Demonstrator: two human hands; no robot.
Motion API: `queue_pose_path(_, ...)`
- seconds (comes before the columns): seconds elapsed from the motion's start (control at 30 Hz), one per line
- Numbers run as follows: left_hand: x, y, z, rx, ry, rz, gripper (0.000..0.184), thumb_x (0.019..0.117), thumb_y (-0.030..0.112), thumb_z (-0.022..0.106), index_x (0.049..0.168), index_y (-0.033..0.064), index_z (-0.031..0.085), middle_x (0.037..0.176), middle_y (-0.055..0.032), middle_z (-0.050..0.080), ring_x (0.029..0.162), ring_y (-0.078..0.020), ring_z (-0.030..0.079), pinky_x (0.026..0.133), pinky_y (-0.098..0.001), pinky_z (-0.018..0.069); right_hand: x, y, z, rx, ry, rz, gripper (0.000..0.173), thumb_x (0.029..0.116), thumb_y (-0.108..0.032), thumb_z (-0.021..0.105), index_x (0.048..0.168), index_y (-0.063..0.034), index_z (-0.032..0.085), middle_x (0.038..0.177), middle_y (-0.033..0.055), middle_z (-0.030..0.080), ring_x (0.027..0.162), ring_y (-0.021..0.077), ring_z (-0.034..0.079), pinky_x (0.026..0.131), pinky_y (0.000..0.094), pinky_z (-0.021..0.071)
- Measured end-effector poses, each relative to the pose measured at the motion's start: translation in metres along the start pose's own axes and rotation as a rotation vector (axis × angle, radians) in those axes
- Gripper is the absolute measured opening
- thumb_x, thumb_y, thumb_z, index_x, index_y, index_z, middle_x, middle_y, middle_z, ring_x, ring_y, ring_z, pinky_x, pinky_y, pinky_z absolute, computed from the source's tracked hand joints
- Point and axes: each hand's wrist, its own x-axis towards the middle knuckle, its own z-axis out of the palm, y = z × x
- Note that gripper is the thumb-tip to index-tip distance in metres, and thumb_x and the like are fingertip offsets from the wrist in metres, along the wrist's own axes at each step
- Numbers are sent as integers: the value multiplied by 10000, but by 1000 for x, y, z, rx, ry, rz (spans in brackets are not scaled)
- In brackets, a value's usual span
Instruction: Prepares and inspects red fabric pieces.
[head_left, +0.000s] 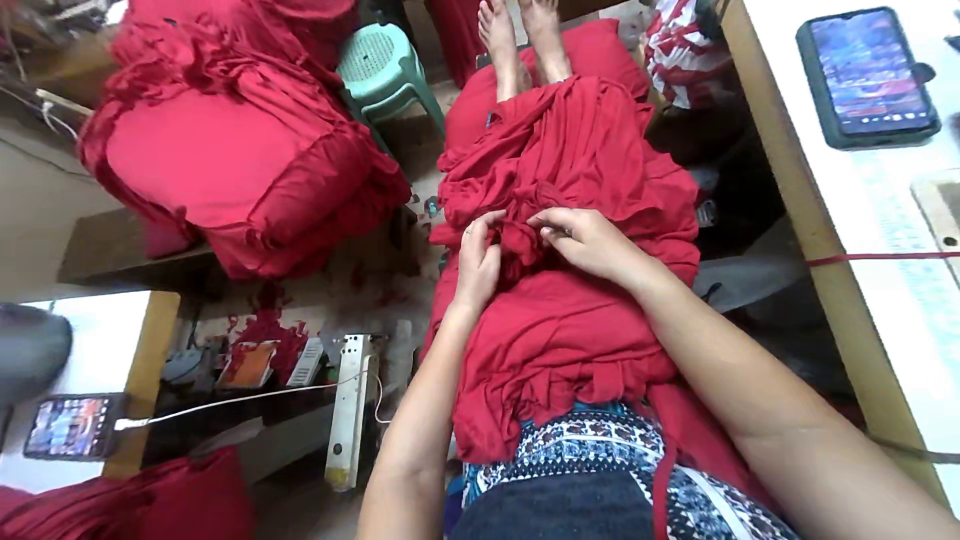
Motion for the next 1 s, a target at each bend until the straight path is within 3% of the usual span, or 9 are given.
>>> queue_pose_path(0.1, -6, -3, -3, -164, 33, -79, 514, 940, 119, 343, 1409, -22, 503, 1397, -177, 570, 1225, -213, 589, 1015, -386, 492, 8, -6, 0, -43, -2, -23, 273, 1044, -83, 497, 1228, -40, 695, 1096, 144, 733, 1010, 277, 711, 925, 531, 548)
queue_pose_path(0.2, -6, -4, 0, -64, 37, -4, 513, 999, 305, 555, 1409, -4, 529, 1406, -192, 549, 1170, -220, 607, 905, -358, 542, 7, -6, 5, -27, 14, -8, 270, 1046, -82, 492, 1214, -46, 699, 1066, 142, 732, 974, 274, 713, 894, 531, 553)
queue_pose_path(0.3, -1, 4, 0, 21, 110, 90, 198, 917, 70, 704, 1102, 1, 720, 1094, -153, 673, 1003, -208, 649, 862, -335, 546, 2, -1, 11, 0, 44, 18, 284, 1055, -91, 462, 1223, -57, 689, 1004, 124, 722, 884, 251, 703, 837, 509, 567)
queue_pose_path(0.4, 5, 2, -15, -49, 244, -5, 90, 893, 42, 738, 972, 16, 772, 961, -79, 721, 978, -124, 650, 912, -279, 510, -4, 4, 15, 36, 43, 59, 308, 1063, -95, 438, 1268, -67, 667, 1023, 114, 725, 842, 232, 701, 813, 488, 576)
queue_pose_path(0.63, -33, 4, -61, -57, -200, -383, 153, 931, 71, 713, 1078, 31, 726, 893, -71, 706, 762, -129, 648, 733, -344, 555, -17, 6, 26, 33, 53, 111, 273, 1085, -189, 473, 1251, -84, 663, 1038, 109, 729, 853, 246, 709, 796, 518, 575)
queue_pose_path(0.7, -31, 8, -59, 14, -315, -351, 143, 962, 97, 682, 1072, 30, 745, 951, -88, 726, 867, -166, 684, 836, -403, 563, -19, 2, 24, 8, 78, 78, 337, 1092, -282, 457, 1267, -87, 669, 1100, 105, 737, 950, 250, 722, 855, 536, 568)
queue_pose_path(0.77, -29, 16, -58, 20, -240, -236, 142, 990, 110, 637, 1022, 20, 743, 1025, -106, 712, 922, -181, 679, 866, -405, 555, -19, -2, 21, -12, 110, 27, 440, 1104, -344, 359, 1336, -105, 647, 1107, 98, 731, 883, 239, 705, 791, 524, 561)
queue_pose_path(0.83, -23, 26, -61, -31, -93, -184, 166, 1017, 142, 596, 1046, 32, 718, 1012, -76, 684, 803, -111, 630, 724, -300, 535, -18, -10, 16, -10, 155, -58, 477, 1116, -301, 289, 1414, -119, 614, 1114, 93, 729, 806, 210, 676, 729, 481, 551)
queue_pose_path(1.0, -10, 57, -68, -122, -4, -76, 106, 1000, 128, 626, 1005, 54, 702, 951, -26, 658, 748, -51, 590, 677, -204, 498, -7, -33, 11, -75, 188, -230, 378, 1094, -231, 421, 1361, -106, 657, 1280, 78, 711, 1102, 204, 704, 920, 443, 567)
